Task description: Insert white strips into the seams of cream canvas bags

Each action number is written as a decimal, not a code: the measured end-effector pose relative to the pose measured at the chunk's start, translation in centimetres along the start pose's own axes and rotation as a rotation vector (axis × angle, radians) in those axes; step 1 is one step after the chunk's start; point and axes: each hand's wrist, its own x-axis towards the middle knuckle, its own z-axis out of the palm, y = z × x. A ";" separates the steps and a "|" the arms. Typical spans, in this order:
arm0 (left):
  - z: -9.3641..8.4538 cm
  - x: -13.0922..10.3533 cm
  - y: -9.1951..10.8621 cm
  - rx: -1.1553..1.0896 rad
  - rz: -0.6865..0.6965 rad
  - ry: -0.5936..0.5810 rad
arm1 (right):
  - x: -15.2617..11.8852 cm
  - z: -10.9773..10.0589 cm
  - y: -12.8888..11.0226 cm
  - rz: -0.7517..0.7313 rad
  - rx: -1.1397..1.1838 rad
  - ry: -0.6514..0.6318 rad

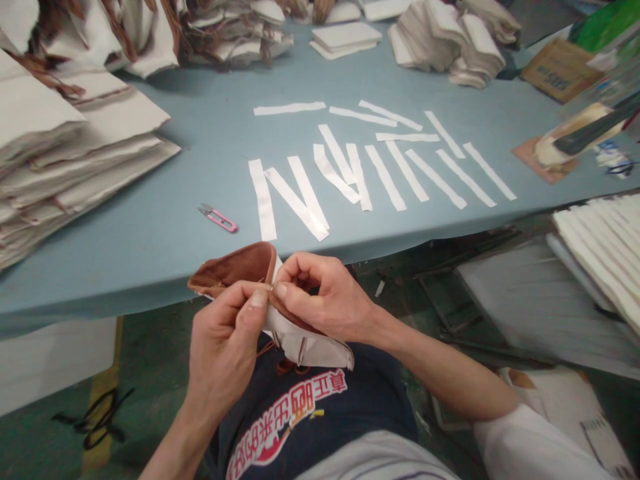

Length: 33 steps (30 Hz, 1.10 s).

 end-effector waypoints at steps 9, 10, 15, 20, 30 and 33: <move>-2.7 1.5 0.5 -0.019 -0.023 -0.241 | 0.2 -0.8 -0.6 -0.102 -0.252 -0.107; -2.7 1.7 0.6 -0.033 -0.052 -0.276 | 0.2 -0.8 -0.5 -0.136 -0.302 -0.115; -3.5 2.0 0.9 -0.084 -0.115 -0.342 | 0.7 -0.9 0.4 -0.286 -0.451 -0.071; -4.8 2.0 2.5 -0.016 0.004 -0.320 | 1.5 -1.6 -0.3 -0.498 -0.449 0.012; -7.6 2.8 3.9 0.121 0.165 -0.345 | 5.0 -1.7 -3.0 -0.739 -0.515 -0.323; -8.1 2.4 3.4 0.166 0.175 -0.388 | 5.4 -1.5 -3.4 -0.701 -0.597 -0.423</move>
